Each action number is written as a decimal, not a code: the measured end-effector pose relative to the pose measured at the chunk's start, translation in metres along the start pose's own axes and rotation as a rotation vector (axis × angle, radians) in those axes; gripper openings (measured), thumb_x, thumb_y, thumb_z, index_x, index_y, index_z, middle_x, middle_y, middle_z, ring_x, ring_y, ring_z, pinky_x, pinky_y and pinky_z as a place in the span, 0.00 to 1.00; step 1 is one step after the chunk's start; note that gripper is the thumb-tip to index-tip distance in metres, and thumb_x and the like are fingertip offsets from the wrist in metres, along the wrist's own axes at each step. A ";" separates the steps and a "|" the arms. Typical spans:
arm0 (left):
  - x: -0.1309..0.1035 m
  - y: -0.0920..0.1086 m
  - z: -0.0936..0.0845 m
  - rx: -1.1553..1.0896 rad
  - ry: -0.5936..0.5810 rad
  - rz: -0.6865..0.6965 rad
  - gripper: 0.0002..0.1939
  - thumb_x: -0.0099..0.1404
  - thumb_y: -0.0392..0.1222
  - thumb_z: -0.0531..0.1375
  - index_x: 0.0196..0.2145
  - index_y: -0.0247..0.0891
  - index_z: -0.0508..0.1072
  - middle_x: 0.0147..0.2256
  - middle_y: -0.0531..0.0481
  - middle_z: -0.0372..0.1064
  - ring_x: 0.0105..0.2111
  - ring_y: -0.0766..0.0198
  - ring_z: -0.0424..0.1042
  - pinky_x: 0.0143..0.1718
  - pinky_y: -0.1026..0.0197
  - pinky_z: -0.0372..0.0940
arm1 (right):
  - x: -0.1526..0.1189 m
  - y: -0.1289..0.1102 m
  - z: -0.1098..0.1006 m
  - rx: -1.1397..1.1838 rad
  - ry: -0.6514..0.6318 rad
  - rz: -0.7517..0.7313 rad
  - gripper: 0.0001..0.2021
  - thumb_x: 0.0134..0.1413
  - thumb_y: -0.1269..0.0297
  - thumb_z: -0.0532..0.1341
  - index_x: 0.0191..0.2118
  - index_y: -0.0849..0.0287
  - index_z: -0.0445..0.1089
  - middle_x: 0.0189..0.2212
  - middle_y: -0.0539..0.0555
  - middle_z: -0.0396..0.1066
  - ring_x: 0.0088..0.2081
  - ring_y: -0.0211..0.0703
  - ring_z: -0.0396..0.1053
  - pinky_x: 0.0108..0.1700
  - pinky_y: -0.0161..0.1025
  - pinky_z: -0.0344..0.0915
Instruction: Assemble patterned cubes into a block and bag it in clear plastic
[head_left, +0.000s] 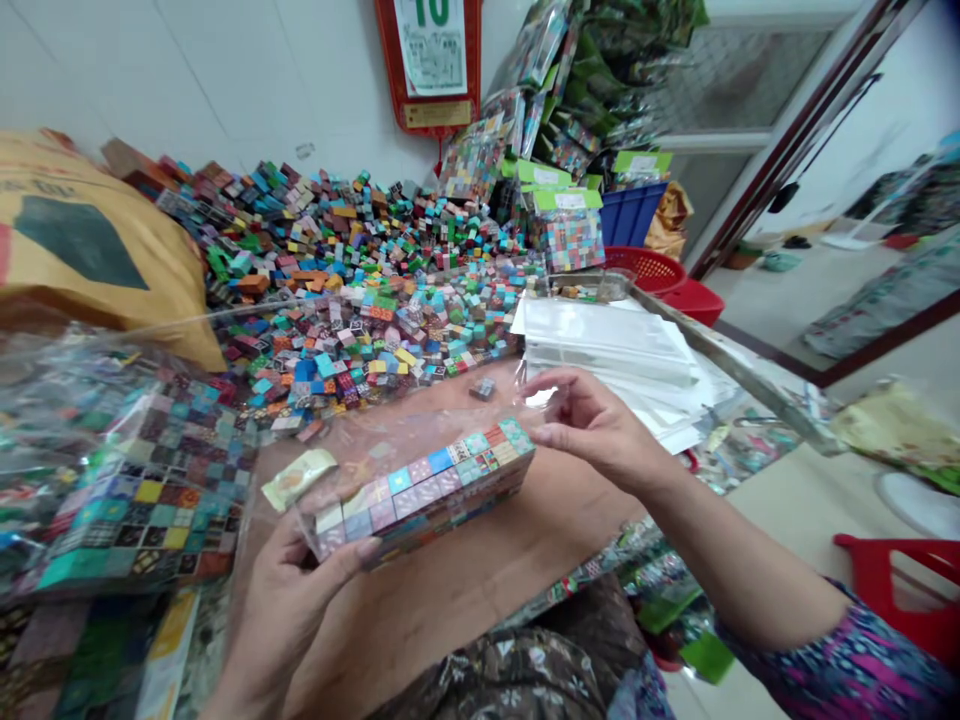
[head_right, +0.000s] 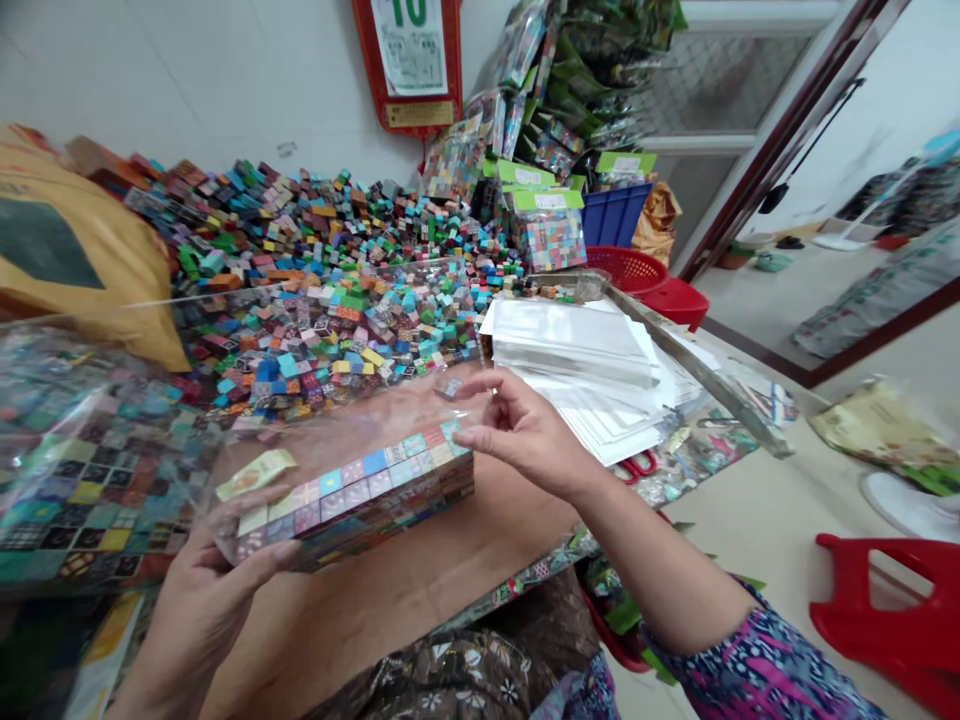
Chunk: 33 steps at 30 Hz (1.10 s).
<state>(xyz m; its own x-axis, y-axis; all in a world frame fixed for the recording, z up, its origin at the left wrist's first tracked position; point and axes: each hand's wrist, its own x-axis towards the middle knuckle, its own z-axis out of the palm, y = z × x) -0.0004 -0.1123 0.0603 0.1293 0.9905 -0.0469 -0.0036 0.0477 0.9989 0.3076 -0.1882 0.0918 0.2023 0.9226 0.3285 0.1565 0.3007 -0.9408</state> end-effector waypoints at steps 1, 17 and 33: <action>0.000 0.000 0.000 -0.003 0.000 0.003 0.24 0.37 0.40 0.78 0.35 0.43 0.82 0.37 0.51 0.81 0.35 0.64 0.79 0.37 0.69 0.74 | 0.001 0.003 -0.001 -0.023 -0.023 0.040 0.22 0.47 0.59 0.75 0.49 0.46 0.73 0.44 0.49 0.73 0.33 0.37 0.67 0.33 0.36 0.66; 0.005 -0.017 -0.013 0.046 -0.062 0.022 0.27 0.43 0.45 0.77 0.42 0.41 0.79 0.40 0.48 0.81 0.38 0.58 0.79 0.40 0.61 0.75 | 0.019 0.017 0.003 0.354 -0.278 0.089 0.07 0.46 0.61 0.75 0.34 0.46 0.81 0.43 0.49 0.80 0.50 0.45 0.74 0.56 0.52 0.67; 0.002 -0.018 -0.012 -0.001 -0.130 0.066 0.24 0.48 0.42 0.76 0.44 0.44 0.79 0.42 0.50 0.80 0.39 0.60 0.78 0.41 0.64 0.74 | -0.044 0.060 0.015 0.255 -0.177 0.321 0.32 0.54 0.49 0.69 0.64 0.41 0.65 0.68 0.49 0.59 0.70 0.52 0.54 0.70 0.55 0.50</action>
<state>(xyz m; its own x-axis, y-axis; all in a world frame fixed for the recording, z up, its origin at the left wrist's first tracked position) -0.0115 -0.1096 0.0419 0.2565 0.9663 0.0203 -0.0170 -0.0165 0.9997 0.2939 -0.2070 0.0192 0.0299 0.9994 0.0184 -0.1351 0.0223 -0.9906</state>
